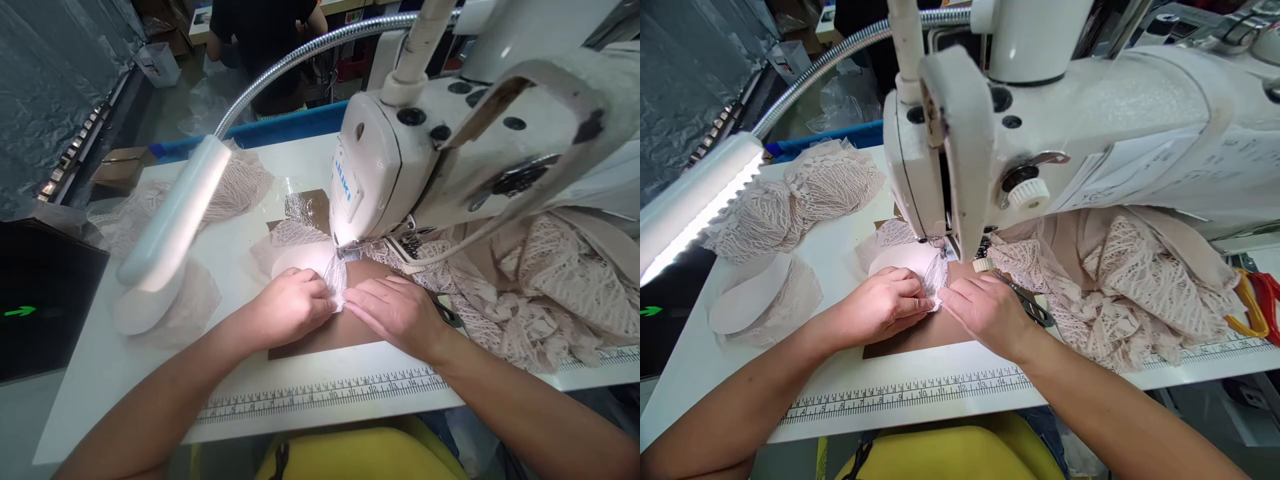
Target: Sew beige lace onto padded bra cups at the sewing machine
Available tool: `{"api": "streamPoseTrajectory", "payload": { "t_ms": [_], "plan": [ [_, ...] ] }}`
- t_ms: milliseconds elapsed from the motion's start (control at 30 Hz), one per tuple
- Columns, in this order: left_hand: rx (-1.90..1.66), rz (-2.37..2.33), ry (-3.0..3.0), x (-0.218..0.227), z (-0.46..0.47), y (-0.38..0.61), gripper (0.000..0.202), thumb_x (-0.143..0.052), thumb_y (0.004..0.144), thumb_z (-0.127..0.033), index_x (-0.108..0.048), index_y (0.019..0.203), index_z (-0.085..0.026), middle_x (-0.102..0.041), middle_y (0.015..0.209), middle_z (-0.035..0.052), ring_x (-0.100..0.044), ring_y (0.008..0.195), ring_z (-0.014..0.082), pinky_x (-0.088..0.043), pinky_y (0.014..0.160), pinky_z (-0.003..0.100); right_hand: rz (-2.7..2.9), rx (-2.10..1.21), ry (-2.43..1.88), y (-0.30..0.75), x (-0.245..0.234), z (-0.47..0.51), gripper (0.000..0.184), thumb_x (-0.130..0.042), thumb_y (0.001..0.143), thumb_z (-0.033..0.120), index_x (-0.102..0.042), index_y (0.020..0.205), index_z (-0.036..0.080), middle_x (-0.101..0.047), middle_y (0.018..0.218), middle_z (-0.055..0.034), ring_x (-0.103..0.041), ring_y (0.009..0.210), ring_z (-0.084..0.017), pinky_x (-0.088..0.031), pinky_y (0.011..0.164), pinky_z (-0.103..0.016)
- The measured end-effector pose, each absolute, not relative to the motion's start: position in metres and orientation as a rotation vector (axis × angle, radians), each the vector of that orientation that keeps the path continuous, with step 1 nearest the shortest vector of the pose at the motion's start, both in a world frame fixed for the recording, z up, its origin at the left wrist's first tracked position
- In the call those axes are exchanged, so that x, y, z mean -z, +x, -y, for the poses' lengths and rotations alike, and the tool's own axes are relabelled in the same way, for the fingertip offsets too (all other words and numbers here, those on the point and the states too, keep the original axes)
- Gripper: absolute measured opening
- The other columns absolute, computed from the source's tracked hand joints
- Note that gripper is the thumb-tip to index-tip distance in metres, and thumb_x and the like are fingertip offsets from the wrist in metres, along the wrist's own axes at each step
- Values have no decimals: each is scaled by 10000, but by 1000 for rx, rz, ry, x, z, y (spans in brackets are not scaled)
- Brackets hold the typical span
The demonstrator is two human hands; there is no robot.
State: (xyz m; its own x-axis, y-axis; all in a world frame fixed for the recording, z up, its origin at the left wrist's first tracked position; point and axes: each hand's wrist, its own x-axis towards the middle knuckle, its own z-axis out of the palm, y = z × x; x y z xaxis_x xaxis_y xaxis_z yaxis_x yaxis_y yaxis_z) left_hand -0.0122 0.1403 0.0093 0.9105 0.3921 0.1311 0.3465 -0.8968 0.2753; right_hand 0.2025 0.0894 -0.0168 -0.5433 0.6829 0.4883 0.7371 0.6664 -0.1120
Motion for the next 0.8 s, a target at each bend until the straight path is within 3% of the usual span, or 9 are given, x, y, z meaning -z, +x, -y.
{"api": "streamPoseTrajectory", "payload": {
  "t_ms": [200,433,633,800],
  "plan": [
    [-279,-573,2778,-9,-140,-12,303,-451,965,-318,-715,869,-203,-649,785,41,-548,791,161,-394,736,300,2383,202,-1057,200,20,-89,168,-532,889,120,-690,861,170,-584,619,12,-465,583,-109,-303,568,-273],
    [-202,-574,2753,-11,-140,-14,279,-466,954,-320,-718,938,-202,-652,826,59,-563,833,184,-417,753,317,2407,146,-1083,200,20,-90,231,-500,914,152,-704,805,162,-564,619,-1,-454,599,-125,-318,591,-272],
    [-225,-513,2705,-21,-145,-15,289,-441,964,-308,-648,1097,-158,-611,1169,105,-573,970,192,-469,840,319,2475,34,-1078,202,19,-87,222,-470,896,146,-691,890,158,-575,677,-17,-470,648,-142,-316,615,-282],
    [-266,-592,2958,-9,-144,0,316,-388,986,-298,-626,1106,-128,-612,1217,111,-581,902,199,-488,749,329,2490,-12,-1052,202,19,-86,199,-475,869,153,-672,836,159,-569,683,-28,-458,656,-157,-319,635,-294]
  ]
}}
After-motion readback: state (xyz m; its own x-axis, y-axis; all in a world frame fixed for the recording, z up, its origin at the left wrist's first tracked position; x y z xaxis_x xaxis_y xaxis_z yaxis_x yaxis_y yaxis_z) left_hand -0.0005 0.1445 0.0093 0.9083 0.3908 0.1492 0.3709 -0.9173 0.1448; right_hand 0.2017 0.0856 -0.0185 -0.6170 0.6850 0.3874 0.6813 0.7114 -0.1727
